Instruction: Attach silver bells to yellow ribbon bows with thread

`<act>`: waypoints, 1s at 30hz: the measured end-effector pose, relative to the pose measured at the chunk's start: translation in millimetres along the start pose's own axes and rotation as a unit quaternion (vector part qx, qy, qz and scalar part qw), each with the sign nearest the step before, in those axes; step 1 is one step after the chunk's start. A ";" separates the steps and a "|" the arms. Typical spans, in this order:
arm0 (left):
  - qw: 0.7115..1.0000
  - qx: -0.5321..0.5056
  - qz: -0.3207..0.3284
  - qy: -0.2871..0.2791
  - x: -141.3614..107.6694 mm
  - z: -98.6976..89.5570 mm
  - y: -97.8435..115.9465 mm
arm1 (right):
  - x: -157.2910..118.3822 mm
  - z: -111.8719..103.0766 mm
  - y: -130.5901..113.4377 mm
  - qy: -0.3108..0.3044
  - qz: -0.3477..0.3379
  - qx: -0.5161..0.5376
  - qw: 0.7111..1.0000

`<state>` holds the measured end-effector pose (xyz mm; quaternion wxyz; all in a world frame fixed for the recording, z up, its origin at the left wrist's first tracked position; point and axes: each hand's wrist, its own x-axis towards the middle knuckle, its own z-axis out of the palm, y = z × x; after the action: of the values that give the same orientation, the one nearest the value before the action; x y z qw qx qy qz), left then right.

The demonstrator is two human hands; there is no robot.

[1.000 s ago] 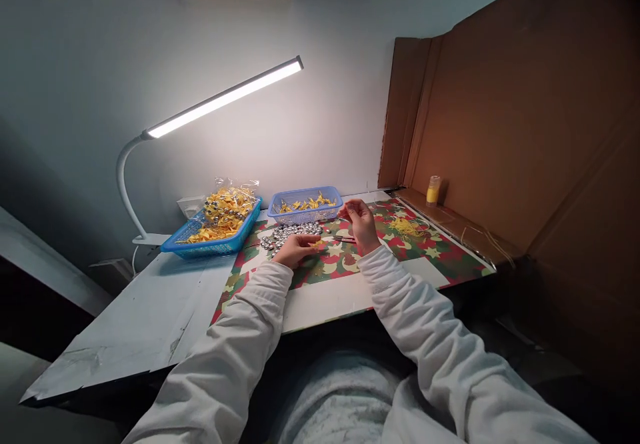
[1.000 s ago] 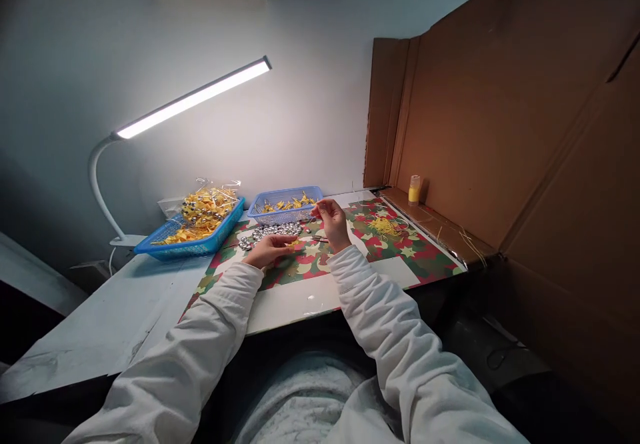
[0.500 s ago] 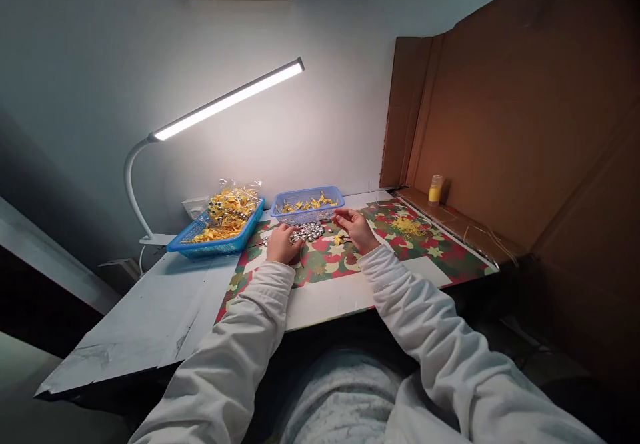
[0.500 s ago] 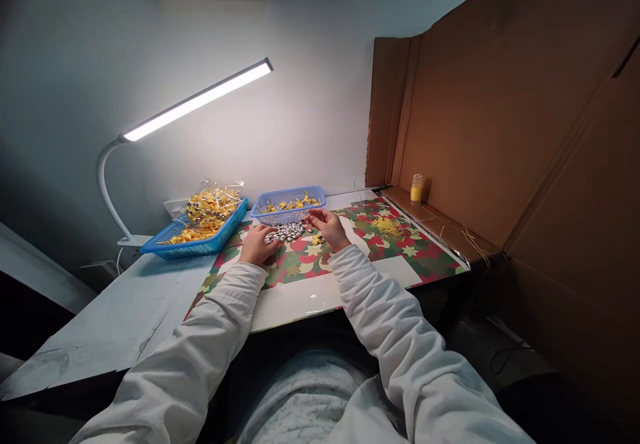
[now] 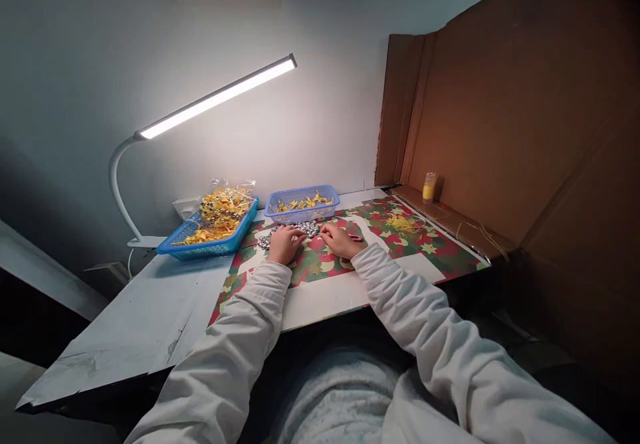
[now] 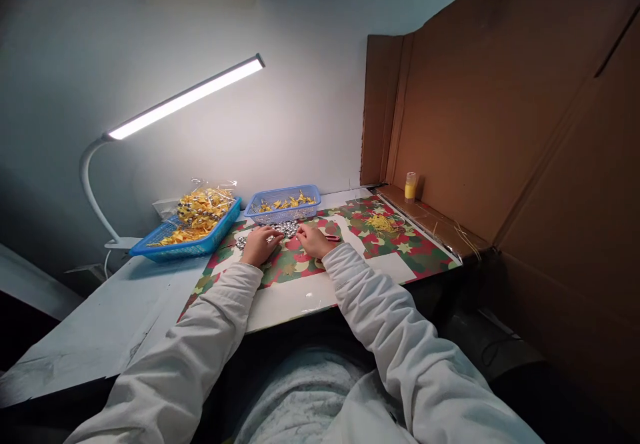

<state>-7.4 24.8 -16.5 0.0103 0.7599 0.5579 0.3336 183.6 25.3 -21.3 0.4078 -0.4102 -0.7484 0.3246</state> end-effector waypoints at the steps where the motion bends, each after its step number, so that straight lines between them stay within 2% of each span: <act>1: 0.997 -0.072 -0.022 0.013 0.8 0.8 0.6 | -0.6 0.7 -0.9 -0.016 0.001 0.016 1.000; 2: 0.987 -0.151 -0.045 0.021 1.5 1.9 1.6 | -1.1 1.2 -1.9 -0.030 -0.001 0.037 0.999; 5: 0.934 -0.343 -0.101 0.012 2.8 6.2 6.1 | -1.6 2.1 -4.0 -0.054 -0.008 0.098 0.994; 8: 0.901 -0.416 -0.123 -0.015 2.1 8.4 11.1 | -0.4 3.5 -3.3 -0.066 -0.008 0.148 0.987; 14: 0.879 -0.452 -0.148 -0.016 -0.5 5.8 15.9 | 3.7 7.0 2.2 -0.069 -0.002 0.182 0.981; 21: 0.878 -0.452 -0.155 -0.006 -1.7 3.0 18.8 | 1.5 5.7 -0.6 -0.065 -0.004 0.185 0.981; 26: 0.874 -0.462 -0.145 -0.028 -4.0 0.3 24.6 | 1.7 5.1 -1.4 -0.063 0.004 0.184 0.981; 30: 0.875 -0.454 -0.166 -0.031 -4.1 -1.2 25.6 | 1.3 4.7 -2.1 -0.064 -0.001 0.183 0.981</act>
<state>12.9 11.2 -7.7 0.4273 0.5775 0.4625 0.5196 178.4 24.8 -21.3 0.4281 -0.3060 -0.7010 0.4813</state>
